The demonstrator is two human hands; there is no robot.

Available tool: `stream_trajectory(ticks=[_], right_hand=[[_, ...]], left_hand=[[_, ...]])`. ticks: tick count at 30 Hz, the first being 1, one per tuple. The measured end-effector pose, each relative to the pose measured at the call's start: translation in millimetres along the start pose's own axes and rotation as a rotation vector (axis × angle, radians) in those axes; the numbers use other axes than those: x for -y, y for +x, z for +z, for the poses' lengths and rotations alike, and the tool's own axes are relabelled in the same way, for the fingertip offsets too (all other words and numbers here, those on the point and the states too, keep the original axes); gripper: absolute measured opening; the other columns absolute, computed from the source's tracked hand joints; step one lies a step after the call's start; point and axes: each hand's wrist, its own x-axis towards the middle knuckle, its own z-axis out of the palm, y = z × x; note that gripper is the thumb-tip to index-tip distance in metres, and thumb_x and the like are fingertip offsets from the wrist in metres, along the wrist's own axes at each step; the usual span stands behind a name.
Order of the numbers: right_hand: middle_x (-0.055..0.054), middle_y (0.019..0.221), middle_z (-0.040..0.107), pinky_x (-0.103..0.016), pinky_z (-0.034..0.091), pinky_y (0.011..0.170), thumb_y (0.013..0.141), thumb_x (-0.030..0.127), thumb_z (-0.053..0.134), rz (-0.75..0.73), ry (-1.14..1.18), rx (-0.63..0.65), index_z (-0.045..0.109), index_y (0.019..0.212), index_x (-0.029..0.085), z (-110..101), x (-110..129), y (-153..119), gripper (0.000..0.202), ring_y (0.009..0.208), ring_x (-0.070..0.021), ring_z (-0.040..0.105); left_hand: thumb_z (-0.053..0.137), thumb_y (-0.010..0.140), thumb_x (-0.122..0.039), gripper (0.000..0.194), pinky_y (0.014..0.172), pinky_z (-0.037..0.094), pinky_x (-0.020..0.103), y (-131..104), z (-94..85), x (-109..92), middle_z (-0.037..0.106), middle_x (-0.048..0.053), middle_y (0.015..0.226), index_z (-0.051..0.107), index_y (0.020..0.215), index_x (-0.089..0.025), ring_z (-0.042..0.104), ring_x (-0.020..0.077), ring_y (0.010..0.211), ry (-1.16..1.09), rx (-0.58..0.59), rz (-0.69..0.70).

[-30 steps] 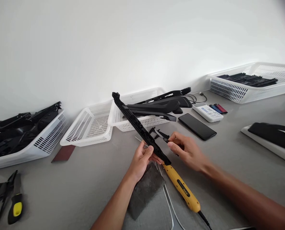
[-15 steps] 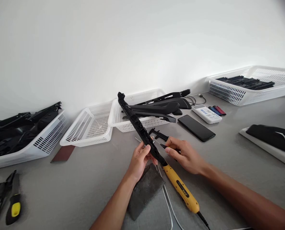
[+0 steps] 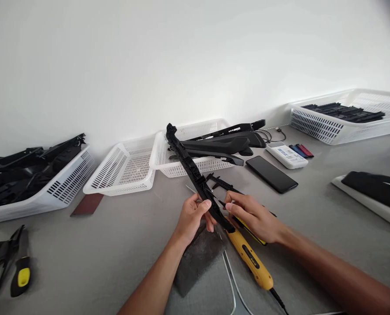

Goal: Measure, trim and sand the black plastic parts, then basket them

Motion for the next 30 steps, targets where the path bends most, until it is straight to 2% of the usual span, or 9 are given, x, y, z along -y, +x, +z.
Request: stream_trajectory(ticks=[5,10,16,23,30], right_hand=[[0.002,0.074,0.053,-0.032,0.039,0.07,0.112,0.05,0.039,0.009,-0.008,-0.005,0.045,0.083,0.023,2.0,2.2,-0.1,0.04,0.071,-0.0173,0.05],[0.002,0.075,0.05,-0.033,0.037,0.071,0.112,0.048,0.036,0.02,-0.022,-0.039,0.042,0.082,0.023,3.3,3.5,0.0,0.039,0.071,-0.0174,0.048],[0.002,0.077,0.049,-0.033,0.036,0.072,0.11,0.049,0.038,0.04,-0.034,-0.02,0.042,0.082,0.023,5.7,3.6,-1.4,0.039,0.074,-0.0183,0.049],[0.002,0.076,0.047,-0.033,0.036,0.072,0.109,0.048,0.039,0.033,-0.019,-0.058,0.042,0.081,0.023,4.0,5.1,-1.7,0.038,0.073,-0.018,0.048],[0.002,0.077,0.047,-0.033,0.036,0.072,0.109,0.047,0.038,0.024,-0.037,-0.003,0.041,0.081,0.023,6.3,6.0,-0.5,0.037,0.074,-0.0182,0.047]], left_hand=[[0.075,0.086,-0.058,0.044,0.031,0.037,0.018,-0.6,-1.2,3.0,0.063,-0.001,0.046,0.056,0.077,-0.019,0.05,0.0109,0.029,0.031,-0.015,-0.014],[0.074,0.086,-0.059,0.046,0.031,0.036,0.018,-0.1,-1.8,3.3,0.062,-0.001,0.044,0.055,0.071,-0.02,0.047,0.0097,0.028,0.051,-0.012,-0.016],[0.073,0.087,-0.056,0.044,0.031,0.036,0.017,-0.1,-1.9,2.9,0.063,0.0,0.044,0.056,0.071,-0.02,0.047,0.0097,0.028,0.045,-0.01,-0.013],[0.072,0.088,-0.053,0.041,0.031,0.036,0.018,0.0,-1.3,2.5,0.063,-0.001,0.044,0.056,0.072,-0.019,0.045,0.0086,0.027,0.036,-0.01,0.001],[0.073,0.088,-0.057,0.043,0.032,0.037,0.018,0.3,-0.9,2.4,0.063,-0.001,0.045,0.057,0.073,-0.019,0.046,0.0088,0.028,0.046,-0.018,0.002]])
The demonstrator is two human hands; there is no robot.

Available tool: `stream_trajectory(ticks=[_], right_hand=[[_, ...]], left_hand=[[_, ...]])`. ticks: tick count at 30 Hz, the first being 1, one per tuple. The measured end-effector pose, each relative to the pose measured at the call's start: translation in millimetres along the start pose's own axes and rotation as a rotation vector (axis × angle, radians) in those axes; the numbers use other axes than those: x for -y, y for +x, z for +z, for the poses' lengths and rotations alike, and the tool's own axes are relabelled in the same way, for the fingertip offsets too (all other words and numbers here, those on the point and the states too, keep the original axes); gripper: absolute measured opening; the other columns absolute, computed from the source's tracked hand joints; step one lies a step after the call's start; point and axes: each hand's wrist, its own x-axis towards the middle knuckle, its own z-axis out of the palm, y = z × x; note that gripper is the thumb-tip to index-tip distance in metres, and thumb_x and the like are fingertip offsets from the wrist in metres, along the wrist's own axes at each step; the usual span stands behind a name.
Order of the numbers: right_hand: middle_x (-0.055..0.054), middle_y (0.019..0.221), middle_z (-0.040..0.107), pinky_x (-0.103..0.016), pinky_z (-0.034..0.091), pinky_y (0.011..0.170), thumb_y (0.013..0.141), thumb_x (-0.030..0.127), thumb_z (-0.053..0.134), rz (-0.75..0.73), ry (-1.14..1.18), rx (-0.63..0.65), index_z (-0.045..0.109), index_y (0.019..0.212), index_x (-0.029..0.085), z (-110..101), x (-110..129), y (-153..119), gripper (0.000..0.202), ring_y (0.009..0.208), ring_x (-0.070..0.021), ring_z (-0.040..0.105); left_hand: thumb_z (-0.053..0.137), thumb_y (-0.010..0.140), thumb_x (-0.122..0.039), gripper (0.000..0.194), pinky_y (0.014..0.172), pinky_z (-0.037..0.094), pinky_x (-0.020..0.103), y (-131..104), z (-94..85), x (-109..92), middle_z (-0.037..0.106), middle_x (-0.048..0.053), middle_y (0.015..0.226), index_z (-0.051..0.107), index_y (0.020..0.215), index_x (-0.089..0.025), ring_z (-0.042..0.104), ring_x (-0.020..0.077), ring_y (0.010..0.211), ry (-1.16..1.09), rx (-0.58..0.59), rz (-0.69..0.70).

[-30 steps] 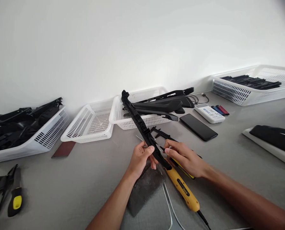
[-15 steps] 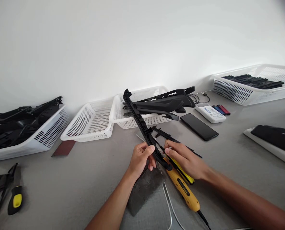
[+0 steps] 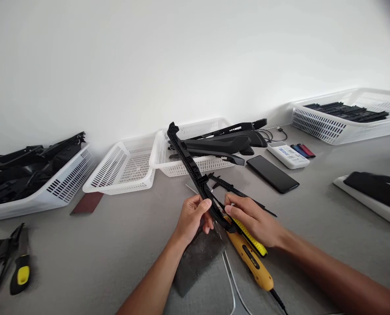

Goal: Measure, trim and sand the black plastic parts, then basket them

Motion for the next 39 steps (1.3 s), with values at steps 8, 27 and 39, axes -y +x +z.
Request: stream_trajectory(ticks=[8,27,39], right_hand=[[0.002,0.077,0.045,-0.033,0.036,0.071,0.11,0.049,0.036,0.0,0.0,-0.019,0.04,0.081,0.023,1,-1,-1,0.039,0.073,-0.0179,0.046],[0.002,0.075,0.042,-0.033,0.034,0.07,0.11,0.049,0.035,0.016,-0.02,0.004,0.038,0.08,0.023,0,0,-1,0.04,0.072,-0.0175,0.043],[0.003,0.075,0.042,-0.033,0.033,0.068,0.11,0.047,0.035,0.037,-0.046,-0.023,0.035,0.079,0.023,1,0,0,0.039,0.071,-0.0169,0.042]], left_hand=[[0.073,0.088,-0.059,0.045,0.034,0.037,0.019,0,0.8,-1,0.063,-0.001,0.045,0.055,0.073,-0.02,0.045,0.0087,0.029,0.008,0.003,-0.006],[0.071,0.089,-0.062,0.046,0.036,0.036,0.019,0,2.2,-4,0.063,-0.002,0.048,0.056,0.078,-0.02,0.046,0.0086,0.032,0.026,0.054,-0.021],[0.067,0.092,-0.065,0.048,0.042,0.03,0.02,-3,2.3,-11,0.059,-0.004,0.048,0.054,0.08,-0.02,0.041,0.0071,0.037,0.118,0.104,-0.064]])
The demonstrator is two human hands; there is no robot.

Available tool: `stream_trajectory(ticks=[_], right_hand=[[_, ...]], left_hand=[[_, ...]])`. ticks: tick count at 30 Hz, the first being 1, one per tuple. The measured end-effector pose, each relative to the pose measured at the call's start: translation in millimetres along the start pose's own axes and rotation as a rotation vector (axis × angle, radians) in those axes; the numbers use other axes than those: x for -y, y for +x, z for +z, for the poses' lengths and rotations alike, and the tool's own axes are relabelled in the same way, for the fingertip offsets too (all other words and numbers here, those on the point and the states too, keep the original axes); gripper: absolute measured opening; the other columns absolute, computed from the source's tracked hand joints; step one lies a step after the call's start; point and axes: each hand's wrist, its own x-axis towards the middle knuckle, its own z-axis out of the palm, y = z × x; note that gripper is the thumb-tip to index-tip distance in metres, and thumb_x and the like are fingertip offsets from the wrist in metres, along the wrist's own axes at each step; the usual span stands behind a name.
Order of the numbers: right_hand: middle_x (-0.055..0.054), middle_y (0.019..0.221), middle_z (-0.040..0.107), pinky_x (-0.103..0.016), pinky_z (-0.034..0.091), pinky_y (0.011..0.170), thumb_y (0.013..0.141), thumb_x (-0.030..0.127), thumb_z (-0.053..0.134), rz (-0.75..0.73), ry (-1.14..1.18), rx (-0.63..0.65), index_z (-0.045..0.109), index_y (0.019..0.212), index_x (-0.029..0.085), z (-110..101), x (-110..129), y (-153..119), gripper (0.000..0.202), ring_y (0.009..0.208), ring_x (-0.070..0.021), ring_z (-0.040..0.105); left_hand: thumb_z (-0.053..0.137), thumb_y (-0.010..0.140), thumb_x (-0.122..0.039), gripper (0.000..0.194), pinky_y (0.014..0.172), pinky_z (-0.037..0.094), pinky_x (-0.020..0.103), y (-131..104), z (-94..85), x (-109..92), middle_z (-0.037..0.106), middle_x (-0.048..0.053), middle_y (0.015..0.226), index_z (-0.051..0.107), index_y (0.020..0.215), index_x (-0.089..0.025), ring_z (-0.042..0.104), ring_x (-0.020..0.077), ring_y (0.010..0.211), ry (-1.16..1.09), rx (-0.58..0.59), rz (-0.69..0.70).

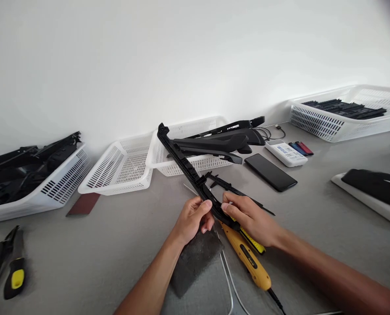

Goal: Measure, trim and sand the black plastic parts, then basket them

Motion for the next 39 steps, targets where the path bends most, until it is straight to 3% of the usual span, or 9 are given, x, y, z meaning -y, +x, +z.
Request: stream_trajectory(ticks=[16,29,39], right_hand=[[0.003,0.07,0.046,-0.03,0.033,0.063,0.109,0.059,0.035,0.028,0.009,-0.065,0.038,0.079,0.023,3,8,3,0.046,0.066,-0.0158,0.043],[0.003,0.069,0.048,-0.03,0.03,0.062,0.106,0.052,0.04,0.067,-0.039,-0.061,0.039,0.076,0.023,3,10,0,0.042,0.065,-0.0157,0.043],[0.002,0.067,0.051,-0.029,0.032,0.061,0.104,0.057,0.043,0.066,0.077,-0.149,0.045,0.078,0.023,-1,9,-4,0.044,0.064,-0.0164,0.046]], left_hand=[[0.067,0.093,-0.065,0.048,0.043,0.028,0.021,0,-2.2,4,0.058,-0.004,0.049,0.053,0.081,-0.021,0.04,0.0068,0.037,-0.019,0.027,-0.032],[0.075,0.088,-0.06,0.046,0.041,0.034,0.019,1,1.4,0,0.059,-0.004,0.051,0.053,0.078,-0.021,0.041,0.0071,0.039,-0.122,-0.126,0.012],[0.077,0.086,-0.061,0.047,0.041,0.033,0.019,5,-3.3,4,0.056,-0.006,0.049,0.056,0.08,-0.02,0.04,0.0066,0.039,-0.155,-0.106,0.015]])
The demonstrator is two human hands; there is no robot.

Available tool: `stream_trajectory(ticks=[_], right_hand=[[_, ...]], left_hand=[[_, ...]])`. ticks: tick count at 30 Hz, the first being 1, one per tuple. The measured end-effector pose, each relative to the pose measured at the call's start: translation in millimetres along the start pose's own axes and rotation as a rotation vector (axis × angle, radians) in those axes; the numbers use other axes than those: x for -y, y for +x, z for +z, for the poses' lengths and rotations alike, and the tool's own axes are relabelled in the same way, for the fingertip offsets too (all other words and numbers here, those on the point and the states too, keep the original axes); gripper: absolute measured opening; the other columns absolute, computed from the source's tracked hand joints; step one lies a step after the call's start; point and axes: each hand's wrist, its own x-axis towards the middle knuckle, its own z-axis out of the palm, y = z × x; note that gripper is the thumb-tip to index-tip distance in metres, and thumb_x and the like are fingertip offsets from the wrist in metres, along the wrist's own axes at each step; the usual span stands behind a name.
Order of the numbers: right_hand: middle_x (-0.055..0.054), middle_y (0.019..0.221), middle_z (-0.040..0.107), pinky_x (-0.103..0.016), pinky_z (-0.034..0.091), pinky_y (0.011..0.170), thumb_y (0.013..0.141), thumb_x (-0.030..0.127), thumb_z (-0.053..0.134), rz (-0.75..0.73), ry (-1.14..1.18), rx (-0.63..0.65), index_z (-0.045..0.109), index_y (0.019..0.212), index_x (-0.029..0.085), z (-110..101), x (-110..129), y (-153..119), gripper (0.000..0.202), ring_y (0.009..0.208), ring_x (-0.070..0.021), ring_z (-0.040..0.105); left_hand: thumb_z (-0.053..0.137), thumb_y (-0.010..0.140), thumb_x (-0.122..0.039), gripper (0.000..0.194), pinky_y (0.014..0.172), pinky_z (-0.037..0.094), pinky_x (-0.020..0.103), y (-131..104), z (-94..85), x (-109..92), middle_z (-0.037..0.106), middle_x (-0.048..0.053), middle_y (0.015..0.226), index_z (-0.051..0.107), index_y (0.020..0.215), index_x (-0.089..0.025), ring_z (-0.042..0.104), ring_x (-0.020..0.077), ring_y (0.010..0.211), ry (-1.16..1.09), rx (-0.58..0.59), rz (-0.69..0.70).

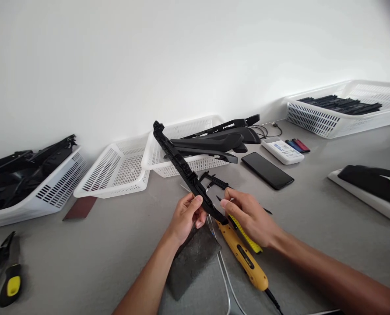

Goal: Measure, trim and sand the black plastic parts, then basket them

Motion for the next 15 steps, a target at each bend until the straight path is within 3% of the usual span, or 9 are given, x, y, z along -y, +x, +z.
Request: stream_trajectory(ticks=[4,15], right_hand=[[0.002,0.066,0.054,-0.029,0.033,0.06,0.103,0.057,0.043,0.01,0.004,-0.019,0.046,0.078,0.023,0.3,-3.4,2.9,0.042,0.062,-0.0161,0.047],[0.007,0.062,0.043,-0.028,0.026,0.055,0.101,0.057,0.052,0.016,0.027,-0.038,0.046,0.087,0.023,-0.6,-6.5,5.4,0.037,0.058,-0.0135,0.036]], left_hand=[[0.077,0.086,-0.061,0.046,0.041,0.032,0.019,-0.2,0.5,-1.8,0.055,-0.005,0.048,0.056,0.079,-0.02,0.039,0.0067,0.039,-0.004,-0.01,0.0],[0.075,0.088,-0.057,0.045,0.043,0.034,0.02,-1.0,1.6,-3.3,0.054,-0.003,0.049,0.056,0.074,-0.019,0.043,0.008,0.041,-0.096,0.038,-0.008]])
